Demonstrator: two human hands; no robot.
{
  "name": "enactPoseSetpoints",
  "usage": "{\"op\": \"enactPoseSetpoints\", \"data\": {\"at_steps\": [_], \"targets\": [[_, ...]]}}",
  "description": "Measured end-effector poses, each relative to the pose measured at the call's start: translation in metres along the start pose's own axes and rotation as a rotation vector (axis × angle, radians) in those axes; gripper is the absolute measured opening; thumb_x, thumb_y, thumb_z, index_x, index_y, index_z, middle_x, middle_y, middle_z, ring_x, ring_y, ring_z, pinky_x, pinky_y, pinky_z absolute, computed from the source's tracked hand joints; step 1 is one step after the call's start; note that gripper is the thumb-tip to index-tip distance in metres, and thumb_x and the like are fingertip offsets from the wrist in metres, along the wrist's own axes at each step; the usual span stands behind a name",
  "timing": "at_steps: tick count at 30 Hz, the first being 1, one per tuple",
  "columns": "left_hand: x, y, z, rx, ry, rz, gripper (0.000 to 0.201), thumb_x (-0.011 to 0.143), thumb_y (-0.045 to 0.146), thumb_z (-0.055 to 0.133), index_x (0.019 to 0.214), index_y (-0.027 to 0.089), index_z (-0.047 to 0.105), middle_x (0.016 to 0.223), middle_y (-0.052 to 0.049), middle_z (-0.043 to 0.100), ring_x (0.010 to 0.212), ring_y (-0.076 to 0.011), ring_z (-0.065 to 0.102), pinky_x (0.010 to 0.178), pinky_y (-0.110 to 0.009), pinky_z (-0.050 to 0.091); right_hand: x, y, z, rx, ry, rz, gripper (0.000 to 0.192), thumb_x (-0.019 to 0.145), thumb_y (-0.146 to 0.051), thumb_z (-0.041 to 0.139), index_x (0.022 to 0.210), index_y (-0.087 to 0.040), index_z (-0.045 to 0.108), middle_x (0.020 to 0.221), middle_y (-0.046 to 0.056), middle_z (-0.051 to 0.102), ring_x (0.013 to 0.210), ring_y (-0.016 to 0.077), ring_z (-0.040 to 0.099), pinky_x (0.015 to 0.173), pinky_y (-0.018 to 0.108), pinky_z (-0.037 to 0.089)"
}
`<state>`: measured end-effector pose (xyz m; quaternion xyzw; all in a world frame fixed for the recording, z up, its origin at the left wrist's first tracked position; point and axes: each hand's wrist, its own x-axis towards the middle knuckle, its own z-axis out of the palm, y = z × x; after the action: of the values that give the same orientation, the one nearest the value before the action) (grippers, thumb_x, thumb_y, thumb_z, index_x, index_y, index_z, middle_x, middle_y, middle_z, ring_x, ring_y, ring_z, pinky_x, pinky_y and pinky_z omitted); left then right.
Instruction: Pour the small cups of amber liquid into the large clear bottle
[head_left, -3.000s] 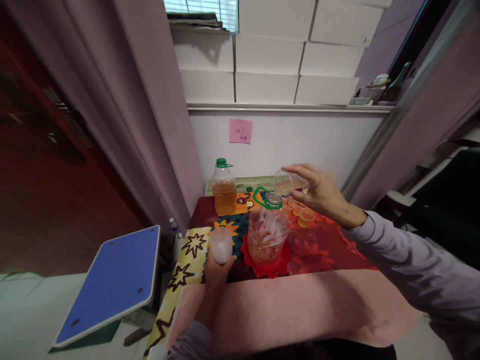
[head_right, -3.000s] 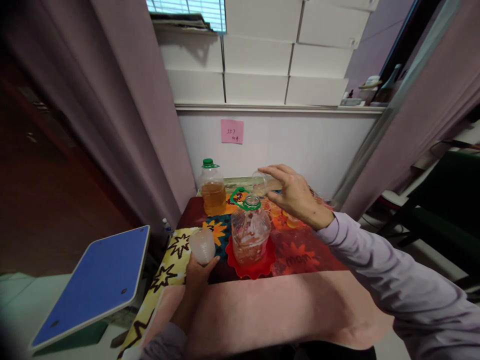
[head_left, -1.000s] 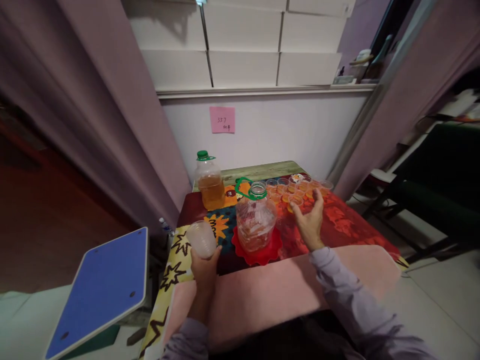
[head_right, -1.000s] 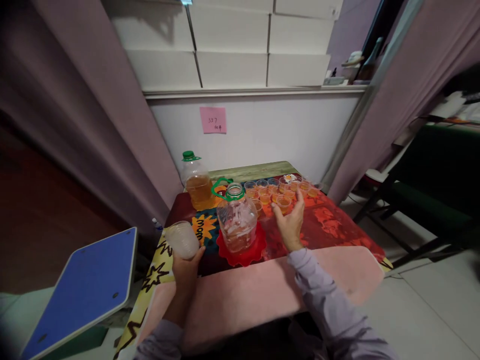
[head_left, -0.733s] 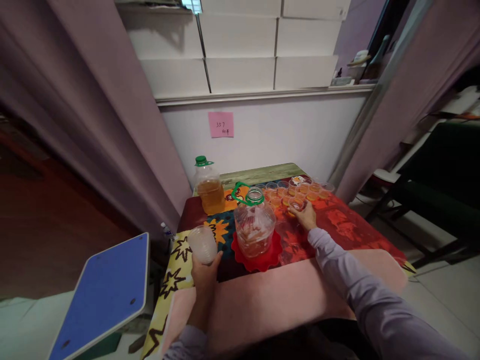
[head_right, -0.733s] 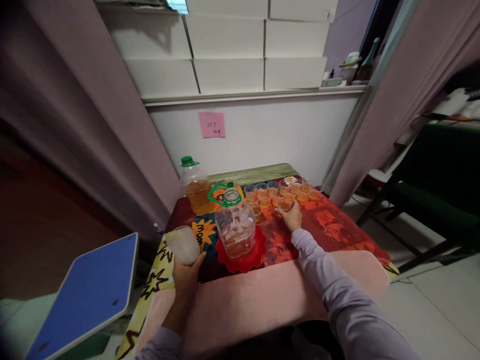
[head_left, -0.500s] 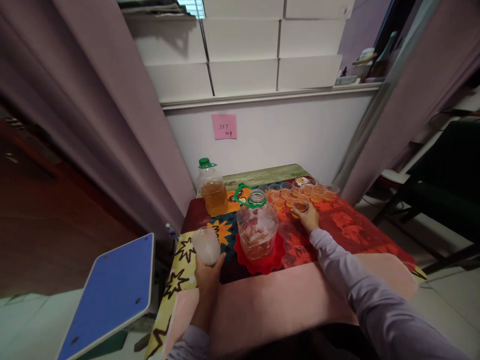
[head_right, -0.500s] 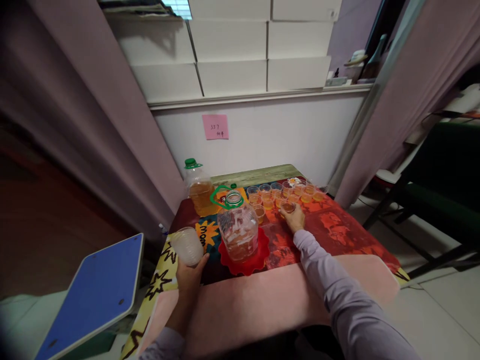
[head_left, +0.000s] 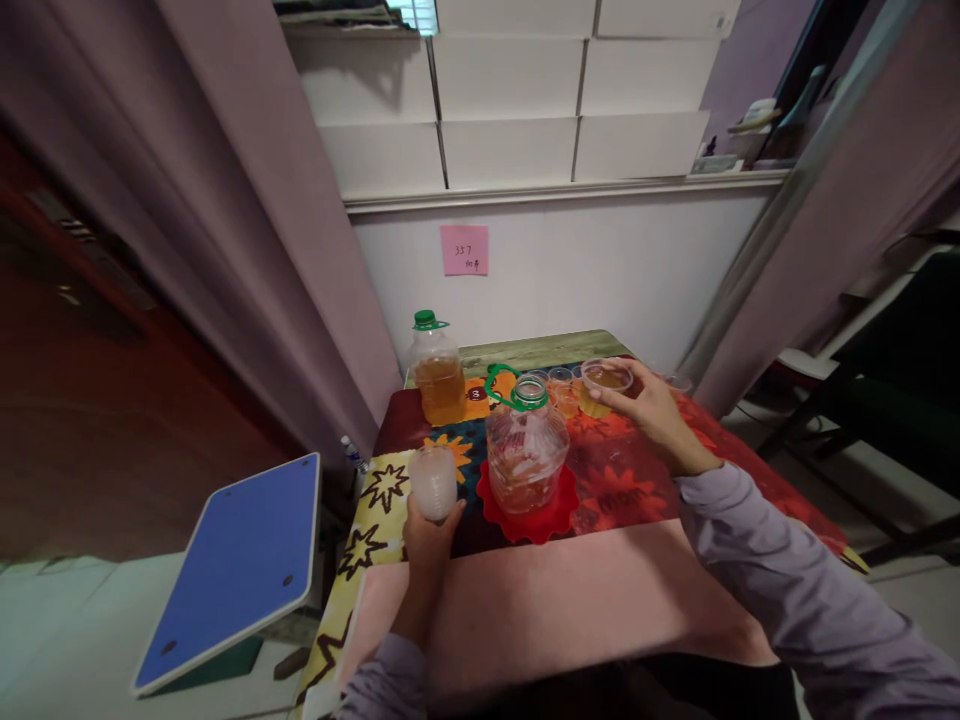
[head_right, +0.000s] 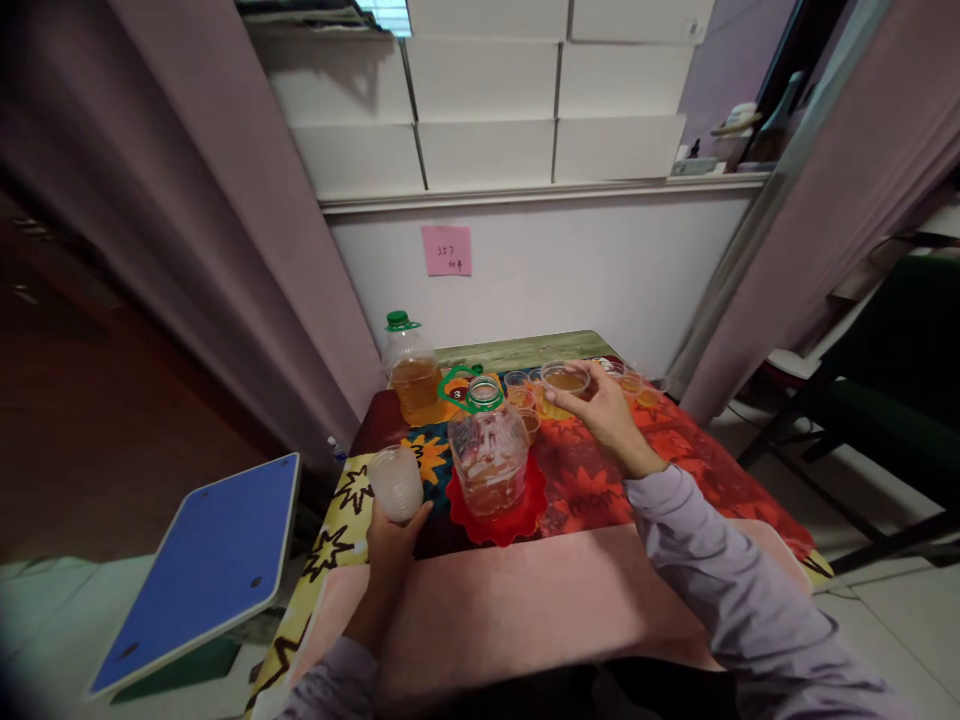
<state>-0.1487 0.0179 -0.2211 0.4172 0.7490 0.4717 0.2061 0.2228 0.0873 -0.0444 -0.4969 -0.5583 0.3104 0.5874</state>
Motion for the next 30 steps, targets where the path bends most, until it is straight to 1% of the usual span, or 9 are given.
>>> {"op": "enactPoseSetpoints", "data": {"at_steps": [3,5,7,10,15,18,22,25,30], "targets": [[0.0,0.0,0.001,-0.002,-0.012,0.003,0.062,0.059,0.054,0.09,0.108,0.026,0.066,0.089,-0.004,0.075,0.091,-0.0321,0.074,0.081,-0.042,0.057,0.0,-0.053,0.008,0.007,-0.166,-0.037,0.064,0.074,-0.06,0.1,0.122,-0.026,0.076,0.132,0.011,0.082,0.125,0.0336,0.076,0.116,0.055,0.057],[-0.001,-0.001,0.001,-0.008,-0.021,0.008,0.061,0.061,0.054,0.09,0.109,0.025,0.067,0.09,-0.005,0.076,0.092,-0.0322,0.074,0.081,-0.042,0.057,0.0,-0.074,0.014,-0.019,-0.234,-0.062,0.063,0.075,-0.058,0.1,0.124,-0.027,0.076,0.132,0.01,0.082,0.126,0.0342,0.076,0.116,0.055,0.057],[-0.001,-0.003,0.001,-0.011,-0.027,0.009,0.063,0.062,0.054,0.09,0.112,0.024,0.067,0.093,-0.006,0.077,0.092,-0.0312,0.075,0.081,-0.041,0.057,0.003,-0.084,0.019,-0.046,-0.259,-0.084,0.066,0.074,-0.056,0.101,0.126,-0.027,0.075,0.13,0.01,0.082,0.125,0.0351,0.076,0.115,0.055,0.059],[0.0,-0.006,0.002,-0.009,-0.034,0.004,0.066,0.064,0.053,0.091,0.118,0.024,0.068,0.096,-0.006,0.078,0.093,-0.0298,0.076,0.083,-0.04,0.058,0.009,-0.088,0.025,-0.044,-0.297,-0.107,0.069,0.072,-0.053,0.102,0.13,-0.028,0.074,0.128,0.009,0.083,0.124,0.0354,0.078,0.113,0.056,0.061],[0.003,-0.012,0.003,-0.014,-0.059,0.003,0.074,0.064,0.053,0.093,0.128,0.025,0.067,0.097,-0.006,0.08,0.099,-0.0318,0.077,0.088,-0.041,0.059,0.016,-0.086,0.029,-0.054,-0.336,-0.108,0.074,0.07,-0.046,0.102,0.135,-0.027,0.074,0.126,0.009,0.085,0.118,0.035,0.081,0.111,0.056,0.063],[0.002,-0.012,0.006,-0.032,-0.062,0.008,0.082,0.064,0.053,0.092,0.135,0.024,0.065,0.1,-0.007,0.081,0.1,-0.0325,0.078,0.089,-0.042,0.059,0.018,-0.086,0.029,-0.125,-0.33,-0.166,0.07,0.074,-0.045,0.099,0.137,-0.026,0.075,0.124,0.008,0.086,0.118,0.0343,0.082,0.113,0.055,0.062],[-0.001,-0.009,0.008,-0.09,-0.034,0.004,0.095,0.065,0.049,0.091,0.15,0.025,0.059,0.108,-0.008,0.083,0.103,-0.0324,0.079,0.093,-0.043,0.06,0.019,-0.084,0.028,-0.228,-0.315,-0.246,0.069,0.078,-0.043,0.096,0.141,-0.026,0.075,0.126,0.009,0.085,0.118,0.0345,0.082,0.11,0.053,0.064],[-0.002,-0.006,0.007,-0.093,-0.033,-0.01,0.094,0.062,0.046,0.093,0.148,0.024,0.061,0.105,-0.008,0.082,0.1,-0.0336,0.079,0.091,-0.044,0.06,0.021,-0.084,0.027,-0.315,-0.28,-0.297,0.069,0.079,-0.043,0.096,0.142,-0.027,0.076,0.13,0.009,0.084,0.124,0.0366,0.08,0.11,0.055,0.063],[-0.001,-0.003,0.001,-0.091,-0.051,0.011,0.076,0.061,0.043,0.093,0.129,0.023,0.069,0.1,-0.007,0.081,0.094,-0.0317,0.076,0.084,-0.042,0.06,0.022,-0.085,0.026,-0.428,-0.243,-0.36,0.068,0.079,-0.038,0.094,0.144,-0.028,0.076,0.136,0.009,0.082,0.127,0.0376,0.077,0.114,0.057,0.06]]}}
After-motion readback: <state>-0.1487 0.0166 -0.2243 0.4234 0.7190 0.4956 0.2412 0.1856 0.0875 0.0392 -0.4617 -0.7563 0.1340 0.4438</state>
